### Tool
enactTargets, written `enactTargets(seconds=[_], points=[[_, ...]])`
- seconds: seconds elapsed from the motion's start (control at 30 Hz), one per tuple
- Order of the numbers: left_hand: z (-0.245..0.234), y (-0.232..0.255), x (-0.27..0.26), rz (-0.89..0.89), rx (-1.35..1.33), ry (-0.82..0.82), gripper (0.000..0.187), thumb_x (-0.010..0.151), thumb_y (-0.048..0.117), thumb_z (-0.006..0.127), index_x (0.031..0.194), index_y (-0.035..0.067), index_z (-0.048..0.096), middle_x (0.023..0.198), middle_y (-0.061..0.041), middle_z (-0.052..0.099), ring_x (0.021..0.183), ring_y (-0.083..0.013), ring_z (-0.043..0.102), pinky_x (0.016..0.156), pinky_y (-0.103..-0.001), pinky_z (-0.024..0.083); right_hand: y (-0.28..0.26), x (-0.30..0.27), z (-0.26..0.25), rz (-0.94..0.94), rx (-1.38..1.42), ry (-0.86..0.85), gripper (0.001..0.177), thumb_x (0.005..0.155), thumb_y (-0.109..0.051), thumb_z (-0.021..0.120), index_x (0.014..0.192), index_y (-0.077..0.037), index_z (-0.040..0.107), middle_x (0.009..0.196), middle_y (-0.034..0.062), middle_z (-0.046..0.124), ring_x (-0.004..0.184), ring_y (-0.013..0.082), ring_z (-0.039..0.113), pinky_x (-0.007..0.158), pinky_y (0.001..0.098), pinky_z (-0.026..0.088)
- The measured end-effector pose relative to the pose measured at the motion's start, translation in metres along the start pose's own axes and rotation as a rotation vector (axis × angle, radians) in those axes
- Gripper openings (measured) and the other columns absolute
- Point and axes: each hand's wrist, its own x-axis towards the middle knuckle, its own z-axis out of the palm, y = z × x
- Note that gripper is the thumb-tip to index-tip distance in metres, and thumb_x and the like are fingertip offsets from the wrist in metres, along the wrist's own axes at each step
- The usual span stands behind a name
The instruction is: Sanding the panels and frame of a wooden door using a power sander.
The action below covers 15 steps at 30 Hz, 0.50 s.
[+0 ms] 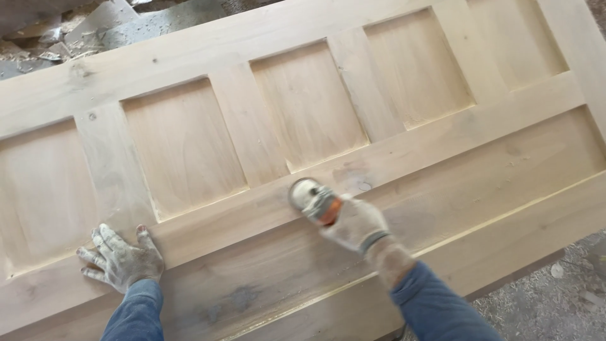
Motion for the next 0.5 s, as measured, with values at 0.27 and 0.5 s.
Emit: enactTargets(seconds=[0.27,0.5], points=[[-0.002,0.003,0.003,-0.005,0.009,-0.014,0.086,0.1,0.061,0.044,0.165,0.009,0.02,0.17,-0.012,0.021,0.158,-0.0392,-0.001,0.125,-0.061,-0.001,0.078,0.023,-0.049,0.217,0.061,0.201,0.052,0.071,-0.048,0.084,0.107,-0.012,0.075,0.097,0.0165,0.078,0.095,0.034,0.074,0.086,0.0446,0.059],[-0.003,0.002,0.001,0.008,-0.002,-0.004,0.086,0.1,0.06,0.045,0.165,0.009,0.02,0.171,-0.011,0.021,0.158,-0.0396,-0.001,0.125,-0.061,-0.002,0.143,0.051,-0.036,0.302,0.167,0.267,0.058,0.067,-0.047,0.089,0.106,-0.006,0.077,0.1,0.019,0.078,0.098,0.034,0.075,0.089,0.0439,0.059]])
